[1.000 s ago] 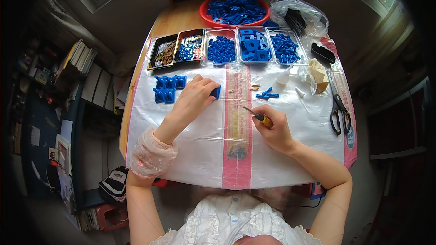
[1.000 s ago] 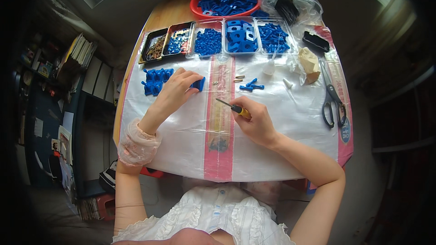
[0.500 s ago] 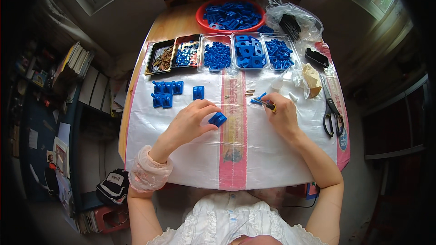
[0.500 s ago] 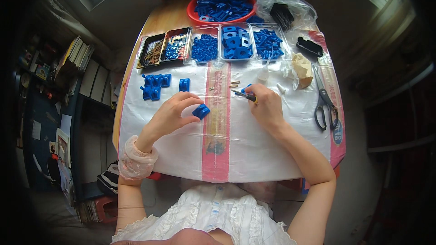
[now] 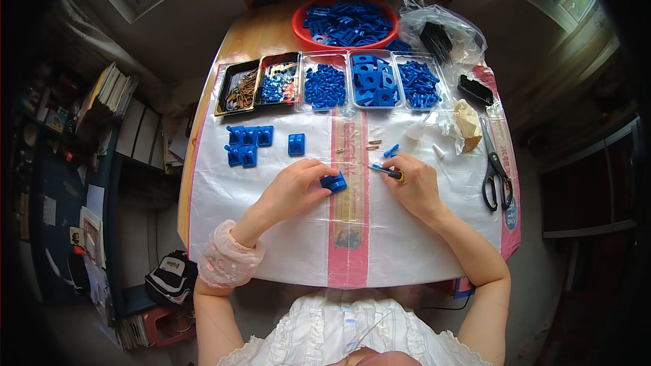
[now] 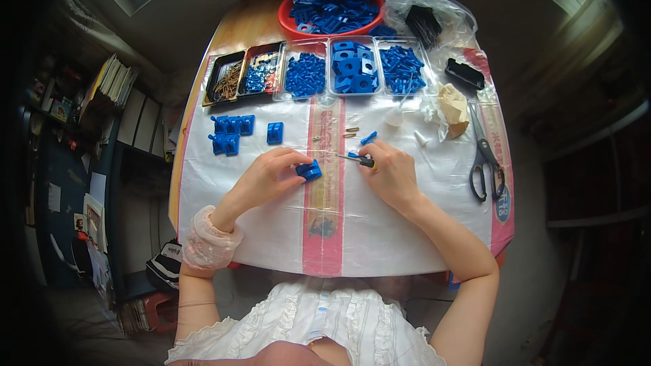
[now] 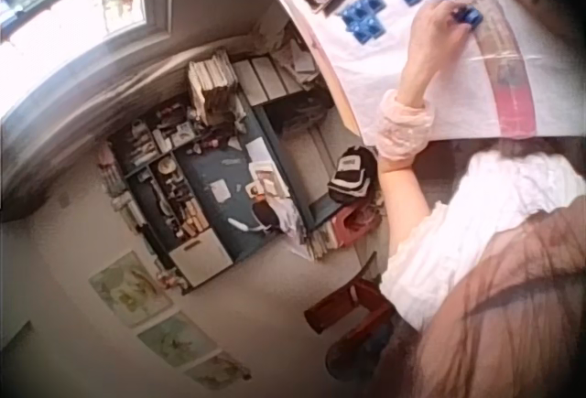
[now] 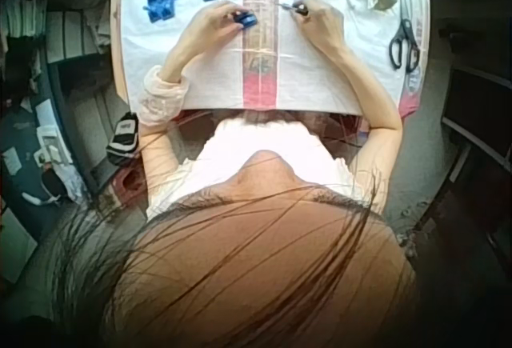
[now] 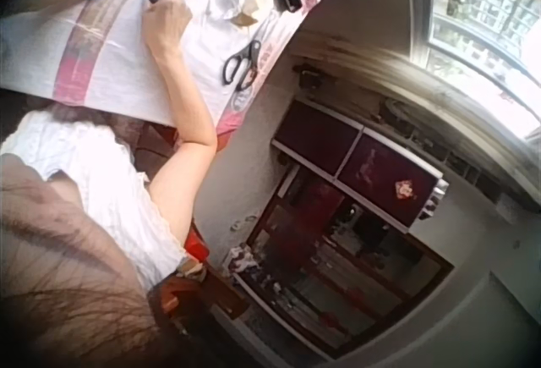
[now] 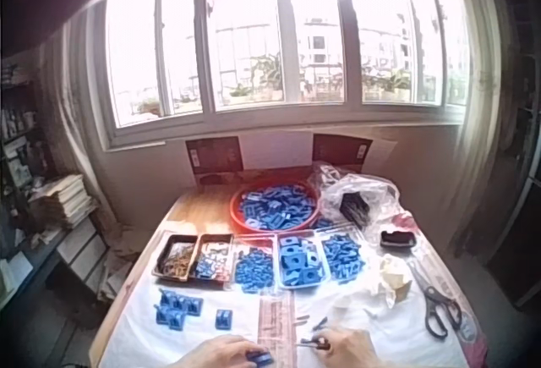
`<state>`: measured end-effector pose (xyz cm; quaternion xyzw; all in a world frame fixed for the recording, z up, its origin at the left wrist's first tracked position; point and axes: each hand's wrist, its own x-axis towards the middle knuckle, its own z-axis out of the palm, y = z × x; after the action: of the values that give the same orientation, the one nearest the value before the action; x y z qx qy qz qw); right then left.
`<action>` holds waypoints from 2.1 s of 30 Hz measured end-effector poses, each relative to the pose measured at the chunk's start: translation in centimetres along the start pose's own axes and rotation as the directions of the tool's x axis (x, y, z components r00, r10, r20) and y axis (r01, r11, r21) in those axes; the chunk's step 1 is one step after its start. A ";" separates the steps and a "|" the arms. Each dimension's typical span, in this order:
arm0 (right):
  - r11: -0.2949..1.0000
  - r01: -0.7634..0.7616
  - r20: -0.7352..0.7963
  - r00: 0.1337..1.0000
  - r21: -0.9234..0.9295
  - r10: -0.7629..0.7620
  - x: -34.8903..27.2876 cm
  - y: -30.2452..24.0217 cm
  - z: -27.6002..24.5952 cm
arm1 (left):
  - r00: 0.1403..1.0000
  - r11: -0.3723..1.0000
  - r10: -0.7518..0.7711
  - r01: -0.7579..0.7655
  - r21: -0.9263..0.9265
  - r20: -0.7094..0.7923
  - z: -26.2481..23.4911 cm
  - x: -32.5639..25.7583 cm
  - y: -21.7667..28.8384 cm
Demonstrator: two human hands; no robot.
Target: Assembling blue plastic casing components using a screwdriver at a workstation.
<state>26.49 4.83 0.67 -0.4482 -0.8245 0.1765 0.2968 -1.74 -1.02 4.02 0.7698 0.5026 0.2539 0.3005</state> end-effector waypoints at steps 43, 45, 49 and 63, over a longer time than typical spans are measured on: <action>0.969 0.084 0.292 0.956 -0.231 -0.014 -0.1 -2.0 -3.1 | 0.958 0.923 -0.154 0.051 -0.382 -0.243 2.6 0.1 0.1; 0.963 0.102 0.292 0.956 -0.251 -0.026 -0.2 -2.0 -3.4 | 0.960 0.941 -0.138 0.051 -0.335 -0.244 2.7 0.2 0.0; 0.953 0.170 0.228 0.967 -0.253 -0.112 -0.2 -2.6 -3.5 | 0.959 0.961 -0.059 -0.020 -0.275 -0.276 2.7 0.4 0.4; 0.899 0.435 0.038 0.898 0.052 -0.438 -1.0 -4.0 -0.1 | 0.959 0.989 -0.005 -0.036 -0.141 -0.284 3.2 0.1 0.3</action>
<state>24.43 1.90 2.60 -0.2413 -0.9071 0.1338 0.3179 0.69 -1.67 2.07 0.7055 0.5147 0.3999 0.2783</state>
